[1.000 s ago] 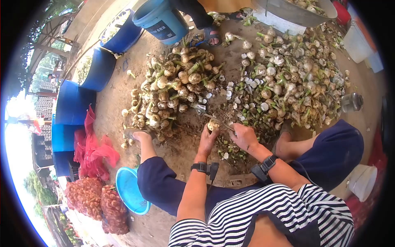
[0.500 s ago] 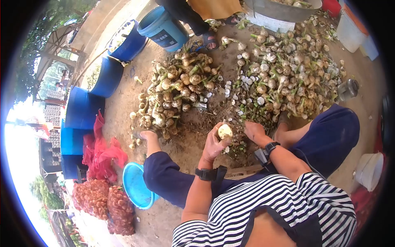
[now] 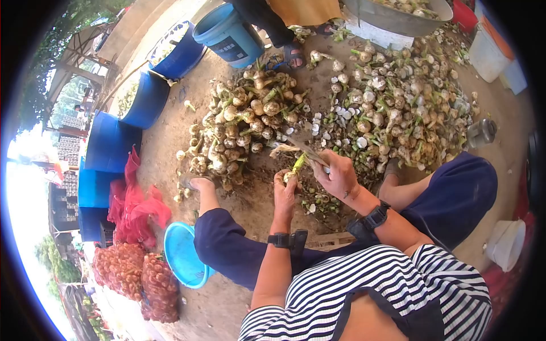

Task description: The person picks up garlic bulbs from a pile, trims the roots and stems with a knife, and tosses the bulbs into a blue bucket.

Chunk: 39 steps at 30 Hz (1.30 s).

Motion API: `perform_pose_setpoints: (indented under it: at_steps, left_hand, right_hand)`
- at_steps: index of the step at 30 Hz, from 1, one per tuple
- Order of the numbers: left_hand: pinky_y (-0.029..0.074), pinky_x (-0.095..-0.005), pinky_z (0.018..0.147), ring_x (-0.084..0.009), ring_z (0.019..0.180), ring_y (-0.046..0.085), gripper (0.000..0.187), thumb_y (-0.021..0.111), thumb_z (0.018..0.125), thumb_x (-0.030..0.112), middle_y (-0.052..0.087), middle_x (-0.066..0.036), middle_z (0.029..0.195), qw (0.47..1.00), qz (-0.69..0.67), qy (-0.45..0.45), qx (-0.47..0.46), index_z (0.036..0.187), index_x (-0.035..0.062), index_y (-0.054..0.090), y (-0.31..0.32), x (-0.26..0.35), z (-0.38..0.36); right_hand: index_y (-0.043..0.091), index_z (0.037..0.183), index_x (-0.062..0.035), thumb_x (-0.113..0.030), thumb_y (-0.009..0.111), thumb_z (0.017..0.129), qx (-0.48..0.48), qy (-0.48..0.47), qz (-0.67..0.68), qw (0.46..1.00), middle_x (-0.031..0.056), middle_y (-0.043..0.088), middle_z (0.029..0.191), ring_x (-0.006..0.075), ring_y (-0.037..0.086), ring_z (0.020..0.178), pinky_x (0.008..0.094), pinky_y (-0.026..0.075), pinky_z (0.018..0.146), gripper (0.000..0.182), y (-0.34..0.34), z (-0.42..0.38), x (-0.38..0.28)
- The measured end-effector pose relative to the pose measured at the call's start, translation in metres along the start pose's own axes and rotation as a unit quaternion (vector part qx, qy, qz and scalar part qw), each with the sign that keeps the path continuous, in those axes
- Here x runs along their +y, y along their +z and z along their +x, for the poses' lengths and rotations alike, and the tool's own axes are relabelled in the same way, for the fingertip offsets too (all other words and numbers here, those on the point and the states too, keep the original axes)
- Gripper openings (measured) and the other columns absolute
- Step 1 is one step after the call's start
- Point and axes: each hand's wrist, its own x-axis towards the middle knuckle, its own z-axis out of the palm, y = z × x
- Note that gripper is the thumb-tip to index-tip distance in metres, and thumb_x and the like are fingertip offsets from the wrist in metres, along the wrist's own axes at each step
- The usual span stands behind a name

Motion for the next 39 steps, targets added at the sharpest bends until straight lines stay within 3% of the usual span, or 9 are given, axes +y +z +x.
perform_pose_setpoints:
  at_steps: [2, 6, 10, 13, 17, 25, 32, 37, 39]
  left_hand:
    - [0.045, -0.0215, 0.065, -0.0074, 0.073, 0.053, 0.033, 0.059, 0.097, 0.023, 0.055, 0.000, 0.092, 0.999, 0.029, 0.017, -0.031, 0.122, 0.0068, 0.044, 0.007, 0.007, 0.002]
    - [0.050, -0.0223, 0.070, -0.0098, 0.079, 0.057, 0.034, 0.058, 0.097, 0.023, 0.059, -0.004, 0.100, 0.996, 0.081, 0.006, -0.040, 0.122, 0.0057, 0.043, 0.019, 0.027, 0.020]
    - [0.054, -0.0349, 0.094, -0.0265, 0.109, 0.061, 0.091, 0.069, 0.088, 0.021, 0.049, -0.024, 0.132, 0.967, 0.183, 0.027, -0.175, 0.154, 0.0033, 0.009, 0.089, 0.051, 0.061]
    - [0.033, -0.0431, 0.114, -0.0349, 0.137, 0.040, 0.091, 0.074, 0.084, 0.020, 0.032, -0.022, 0.153, 0.894, 0.275, 0.141, -0.324, 0.154, 0.0070, 0.017, 0.137, 0.038, 0.091]
    - [0.035, -0.0432, 0.113, -0.0403, 0.132, 0.043, 0.082, 0.074, 0.082, 0.020, 0.039, -0.023, 0.148, 0.830, 0.513, 0.166, -0.139, 0.149, 0.0061, 0.029, 0.055, 0.001, 0.158]
    - [0.050, -0.0418, 0.081, -0.0295, 0.103, 0.056, 0.040, 0.060, 0.085, 0.010, 0.055, -0.011, 0.109, 0.471, 0.870, 0.142, -0.032, 0.125, 0.0054, 0.057, -0.166, -0.048, 0.272]
    - [0.047, -0.0462, 0.093, -0.0347, 0.111, 0.056, 0.051, 0.072, 0.078, 0.028, 0.055, -0.017, 0.117, 0.524, 0.833, 0.075, -0.158, 0.118, -0.0010, 0.061, -0.135, -0.028, 0.265]
    - [0.040, -0.0414, 0.105, -0.0307, 0.127, 0.049, 0.080, 0.071, 0.082, 0.035, 0.046, -0.021, 0.141, 0.910, 0.374, -0.147, -0.103, 0.145, 0.0015, 0.036, -0.090, -0.055, 0.186]
    - [0.040, -0.0386, 0.105, -0.0273, 0.128, 0.048, 0.081, 0.069, 0.085, 0.037, 0.046, -0.019, 0.142, 0.965, 0.178, -0.173, -0.079, 0.148, 0.0026, 0.032, -0.071, -0.058, 0.153]
  right_hand:
    - [0.059, 0.094, -0.0020, -0.011, 0.066, 0.082, -0.078, 0.004, -0.088, 0.993, 0.0168, 0.065, 0.081, 0.0376, 0.064, 0.066, 0.0427, 0.053, 0.062, 0.016, 0.017, -0.018, 0.037]
    - [0.060, 0.099, -0.0011, -0.021, 0.058, 0.086, -0.314, 0.360, -0.175, 0.861, 0.0235, 0.064, 0.087, 0.0391, 0.064, 0.087, 0.0499, 0.050, 0.073, 0.023, 0.031, -0.088, 0.128]
    - [0.060, 0.099, 0.0020, -0.024, 0.057, 0.089, -0.298, 0.374, -0.125, 0.869, 0.0242, 0.066, 0.091, 0.0366, 0.064, 0.088, 0.0495, 0.049, 0.073, 0.028, 0.047, -0.084, 0.134]
    - [0.059, 0.101, 0.0028, -0.026, 0.059, 0.090, -0.245, 0.431, -0.047, 0.867, 0.0210, 0.067, 0.087, 0.0330, 0.066, 0.077, 0.0466, 0.050, 0.069, 0.031, 0.059, -0.086, 0.135]
    - [0.058, 0.110, 0.0007, -0.026, 0.060, 0.092, -0.193, 0.515, 0.048, 0.834, 0.0113, 0.063, 0.072, 0.0202, 0.062, 0.058, 0.0371, 0.049, 0.057, 0.032, 0.061, -0.073, 0.148]
    - [0.055, 0.114, 0.0004, -0.027, 0.063, 0.093, -0.205, 0.571, 0.085, 0.790, 0.0073, 0.060, 0.072, 0.0166, 0.057, 0.057, 0.0350, 0.046, 0.054, 0.035, 0.077, -0.076, 0.166]
    - [0.053, 0.120, 0.0017, -0.030, 0.065, 0.092, -0.218, 0.498, 0.036, 0.839, 0.0192, 0.065, 0.106, 0.0315, 0.065, 0.095, 0.0440, 0.050, 0.078, 0.044, 0.081, -0.077, 0.164]
    - [0.055, 0.116, 0.0012, -0.024, 0.065, 0.089, -0.185, 0.366, -0.040, 0.911, 0.0219, 0.067, 0.098, 0.0394, 0.066, 0.089, 0.0452, 0.051, 0.074, 0.038, 0.070, -0.062, 0.141]
    - [0.059, 0.110, -0.0009, -0.019, 0.066, 0.087, -0.161, 0.309, -0.092, 0.933, 0.0194, 0.068, 0.092, 0.0407, 0.066, 0.084, 0.0443, 0.052, 0.070, 0.030, 0.067, -0.053, 0.126]
